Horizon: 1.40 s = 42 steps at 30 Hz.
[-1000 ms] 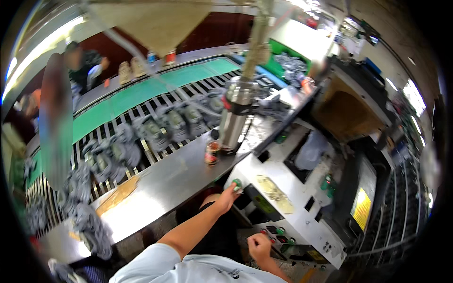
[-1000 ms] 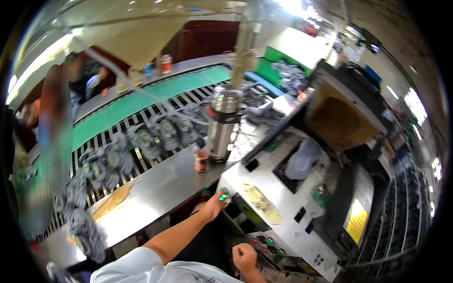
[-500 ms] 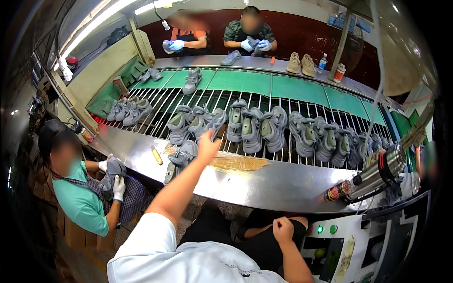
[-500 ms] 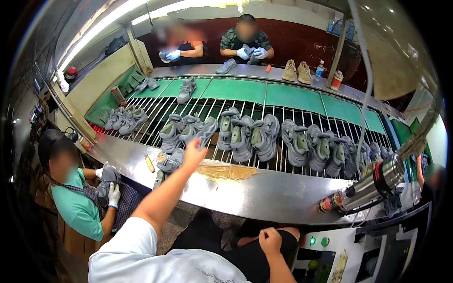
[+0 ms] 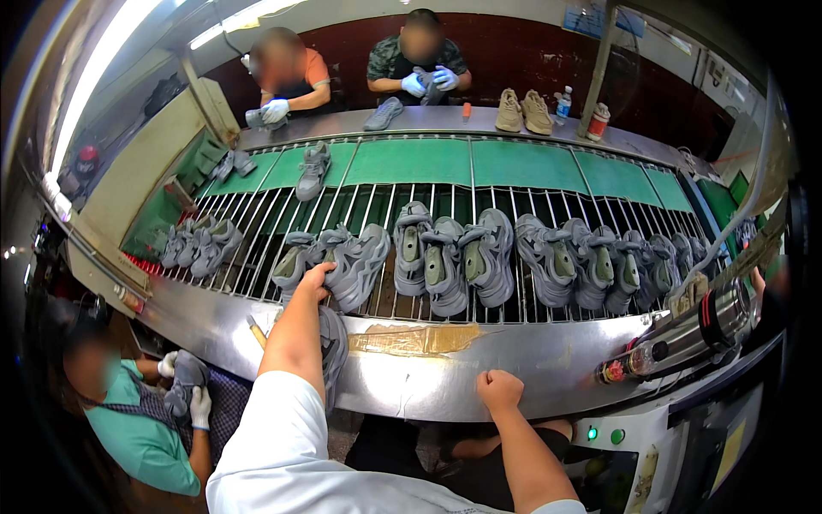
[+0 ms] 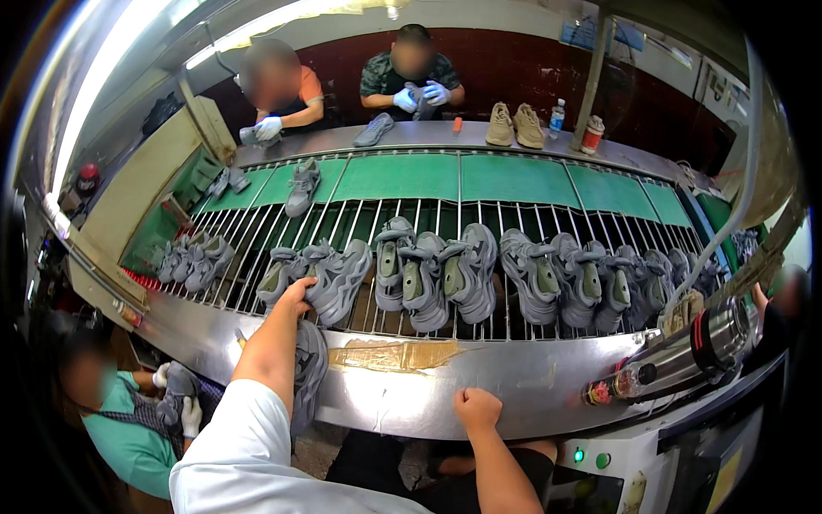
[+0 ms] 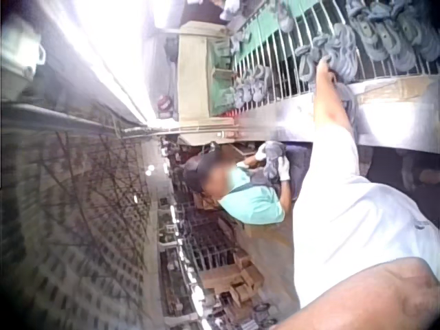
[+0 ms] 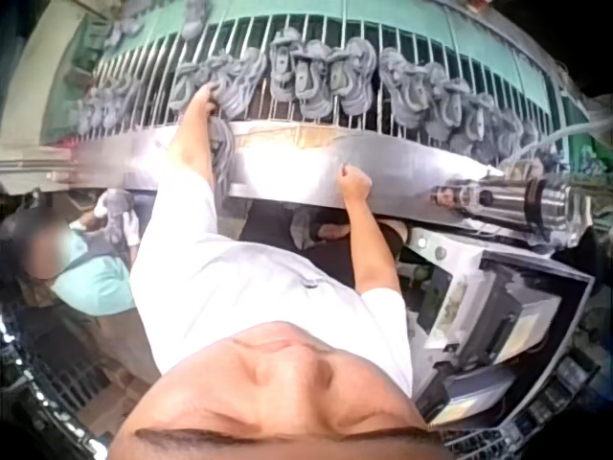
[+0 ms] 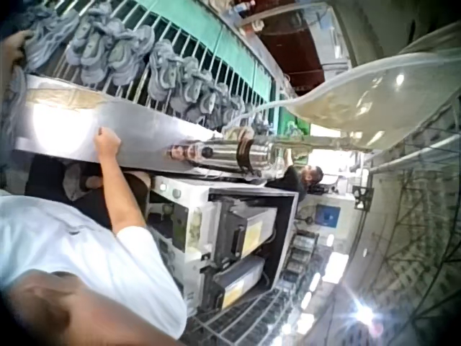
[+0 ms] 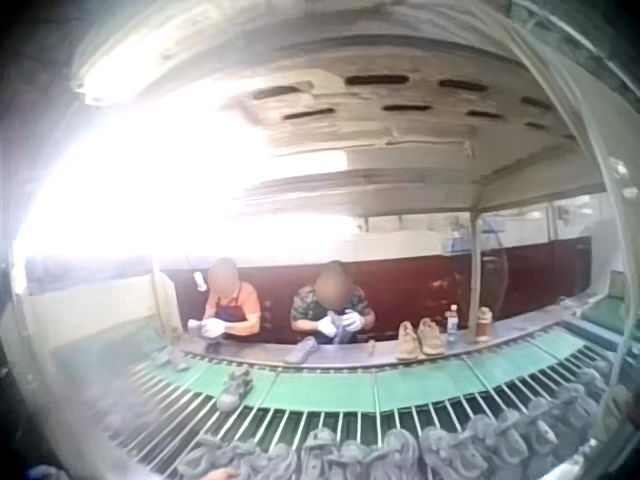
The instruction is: The person picks up shoes from a conveyor belt, places them into an industrial machine for processing, operates the machine with a button, and removes the shoes.
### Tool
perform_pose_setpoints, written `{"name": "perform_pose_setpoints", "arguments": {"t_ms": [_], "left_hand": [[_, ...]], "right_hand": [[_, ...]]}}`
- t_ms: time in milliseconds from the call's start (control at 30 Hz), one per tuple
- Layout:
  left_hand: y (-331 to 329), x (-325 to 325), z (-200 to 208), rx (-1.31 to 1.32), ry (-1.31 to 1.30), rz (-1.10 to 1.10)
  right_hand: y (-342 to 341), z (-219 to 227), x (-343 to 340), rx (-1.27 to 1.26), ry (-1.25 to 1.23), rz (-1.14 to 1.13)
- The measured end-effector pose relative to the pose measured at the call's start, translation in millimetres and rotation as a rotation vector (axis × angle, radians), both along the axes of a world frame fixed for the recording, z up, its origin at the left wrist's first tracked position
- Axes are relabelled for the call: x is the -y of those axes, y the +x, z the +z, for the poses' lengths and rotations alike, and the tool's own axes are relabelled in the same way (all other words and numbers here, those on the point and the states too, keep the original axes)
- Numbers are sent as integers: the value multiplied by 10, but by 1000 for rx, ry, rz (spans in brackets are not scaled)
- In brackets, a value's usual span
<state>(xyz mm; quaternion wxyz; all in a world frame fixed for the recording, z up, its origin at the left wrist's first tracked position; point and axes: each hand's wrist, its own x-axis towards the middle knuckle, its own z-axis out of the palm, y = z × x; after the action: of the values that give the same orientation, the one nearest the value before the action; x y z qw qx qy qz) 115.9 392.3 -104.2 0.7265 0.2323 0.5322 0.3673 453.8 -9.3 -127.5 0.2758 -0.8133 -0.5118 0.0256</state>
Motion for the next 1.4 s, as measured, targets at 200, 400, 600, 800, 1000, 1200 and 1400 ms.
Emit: {"name": "perform_pose_setpoints", "arguments": {"t_ms": [200, 400, 600, 800, 1000, 1200, 1400], "left_hand": [[154, -113, 520, 139, 139, 194], [409, -117, 730, -490, 721, 93], [702, 192, 67, -974, 881, 37], [137, 56, 502, -1011, 1027, -69], [-1276, 491, 717, -1429, 1146, 201], [-1228, 367, -59, -648, 760, 39], [-642, 253, 20, -727, 902, 257]], "right_hand": [[-92, 16, -35, -18, -8, -4], [-51, -7, -6, 16, 33, -13], [-76, 10, -36, 10, 61, -10], [-173, 93, -72, -40, 22, 6], [-200, 89, -71, -34, 21, -3], [-252, 27, -128, 30, 91, 13], [-296, 34, -134, 58, 90, -15]]}}
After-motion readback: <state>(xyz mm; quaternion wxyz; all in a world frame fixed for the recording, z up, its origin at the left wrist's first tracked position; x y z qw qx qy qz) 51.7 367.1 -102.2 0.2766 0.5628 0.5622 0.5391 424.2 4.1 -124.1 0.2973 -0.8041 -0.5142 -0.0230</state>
